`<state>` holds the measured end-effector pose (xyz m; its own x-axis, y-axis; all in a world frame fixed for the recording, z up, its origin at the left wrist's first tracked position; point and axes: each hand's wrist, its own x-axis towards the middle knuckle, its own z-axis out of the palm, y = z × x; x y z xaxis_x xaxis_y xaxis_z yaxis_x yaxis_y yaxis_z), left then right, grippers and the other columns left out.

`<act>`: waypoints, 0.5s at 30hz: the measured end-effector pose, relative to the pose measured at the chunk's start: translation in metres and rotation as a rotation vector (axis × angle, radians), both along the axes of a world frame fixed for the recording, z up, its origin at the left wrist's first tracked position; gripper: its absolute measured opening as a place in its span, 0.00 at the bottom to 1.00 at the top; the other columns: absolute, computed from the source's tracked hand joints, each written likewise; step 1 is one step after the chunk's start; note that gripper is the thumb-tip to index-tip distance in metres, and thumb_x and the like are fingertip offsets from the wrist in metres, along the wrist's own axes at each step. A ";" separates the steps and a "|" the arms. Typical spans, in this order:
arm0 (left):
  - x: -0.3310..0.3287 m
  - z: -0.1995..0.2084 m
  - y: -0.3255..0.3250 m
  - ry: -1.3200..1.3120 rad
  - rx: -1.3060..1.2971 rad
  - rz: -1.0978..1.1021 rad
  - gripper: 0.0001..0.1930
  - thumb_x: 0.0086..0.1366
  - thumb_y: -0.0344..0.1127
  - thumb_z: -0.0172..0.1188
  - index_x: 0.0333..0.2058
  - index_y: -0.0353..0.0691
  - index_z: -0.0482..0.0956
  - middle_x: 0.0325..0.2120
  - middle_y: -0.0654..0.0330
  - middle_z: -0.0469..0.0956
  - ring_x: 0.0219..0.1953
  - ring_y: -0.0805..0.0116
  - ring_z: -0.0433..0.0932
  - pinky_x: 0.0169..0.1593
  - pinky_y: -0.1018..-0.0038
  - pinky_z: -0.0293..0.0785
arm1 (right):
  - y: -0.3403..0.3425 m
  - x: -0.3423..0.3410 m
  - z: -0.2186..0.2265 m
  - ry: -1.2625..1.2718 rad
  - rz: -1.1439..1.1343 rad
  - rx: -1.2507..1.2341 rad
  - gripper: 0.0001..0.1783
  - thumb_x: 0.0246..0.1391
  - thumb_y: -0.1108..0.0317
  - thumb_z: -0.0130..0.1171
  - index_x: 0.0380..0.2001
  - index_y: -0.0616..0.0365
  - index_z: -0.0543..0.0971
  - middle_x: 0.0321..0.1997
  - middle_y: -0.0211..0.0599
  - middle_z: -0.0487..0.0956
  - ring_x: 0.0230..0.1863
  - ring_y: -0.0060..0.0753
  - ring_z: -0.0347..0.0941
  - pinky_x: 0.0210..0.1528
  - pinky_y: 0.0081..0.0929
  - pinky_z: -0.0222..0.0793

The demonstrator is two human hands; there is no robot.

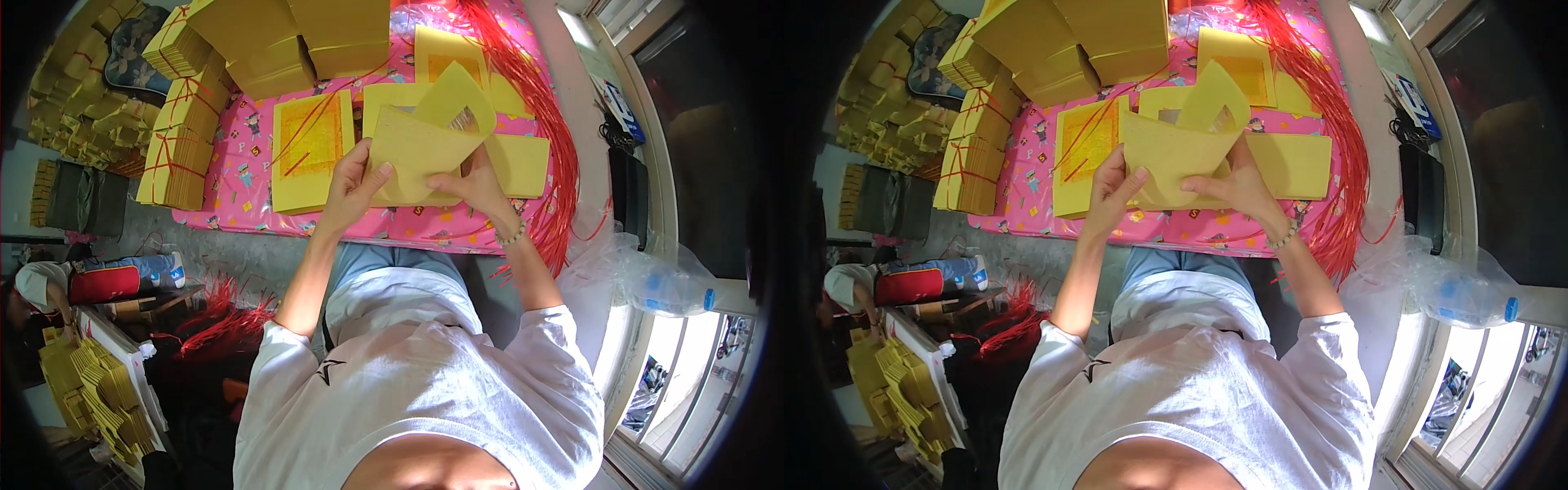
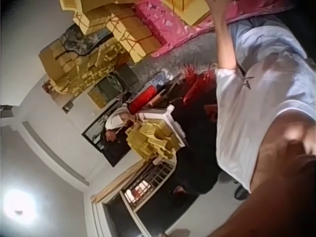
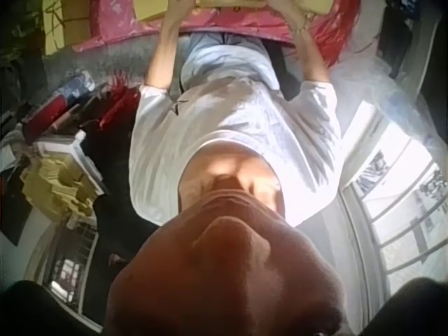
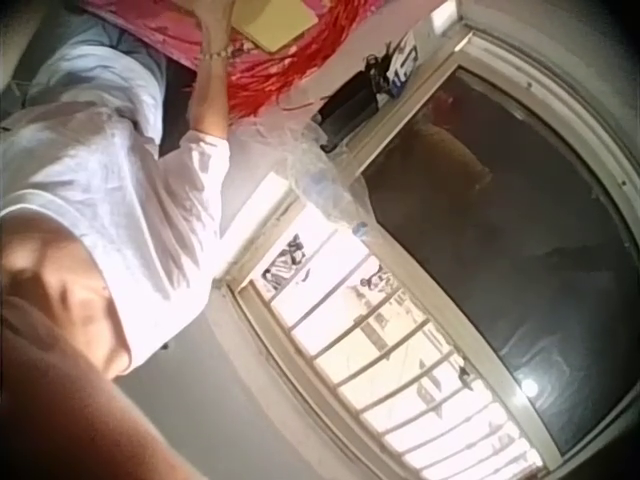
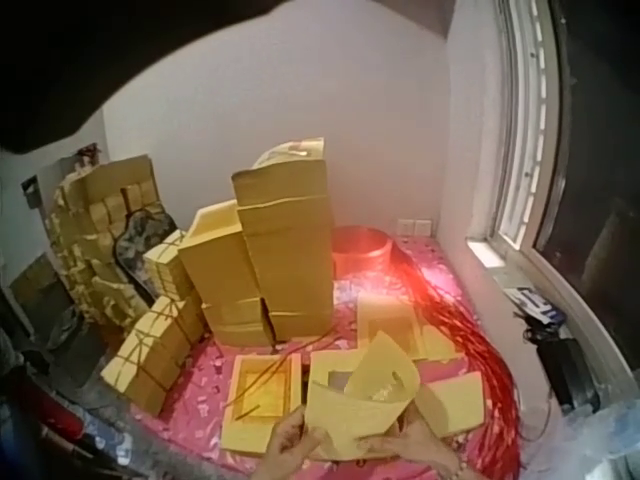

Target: Folding and stacking individual sheets of yellow joss paper at a workspace.

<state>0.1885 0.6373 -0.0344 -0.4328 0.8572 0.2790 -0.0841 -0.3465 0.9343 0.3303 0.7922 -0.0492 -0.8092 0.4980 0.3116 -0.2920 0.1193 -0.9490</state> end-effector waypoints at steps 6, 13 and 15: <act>-0.010 -0.039 0.015 0.442 -0.081 0.190 0.19 0.65 0.29 0.52 0.54 0.32 0.65 0.52 0.56 0.66 0.52 0.68 0.66 0.53 0.74 0.63 | -0.008 0.004 0.004 -0.204 -0.001 0.110 0.48 0.37 0.69 0.74 0.60 0.60 0.57 0.59 0.40 0.66 0.61 0.33 0.62 0.61 0.31 0.60; 0.003 -0.029 0.027 0.217 -0.003 0.209 0.23 0.63 0.27 0.52 0.57 0.33 0.63 0.53 0.54 0.66 0.54 0.64 0.67 0.55 0.70 0.64 | -0.012 0.000 0.011 -0.168 0.007 0.038 0.43 0.40 0.69 0.72 0.59 0.61 0.60 0.56 0.38 0.69 0.57 0.30 0.66 0.58 0.30 0.63; -0.002 -0.023 0.031 0.216 -0.041 0.161 0.24 0.62 0.27 0.54 0.57 0.33 0.64 0.47 0.56 0.72 0.49 0.67 0.72 0.53 0.72 0.67 | -0.010 0.000 0.014 -0.206 -0.006 0.025 0.41 0.41 0.69 0.71 0.58 0.61 0.62 0.54 0.38 0.71 0.55 0.29 0.68 0.56 0.29 0.65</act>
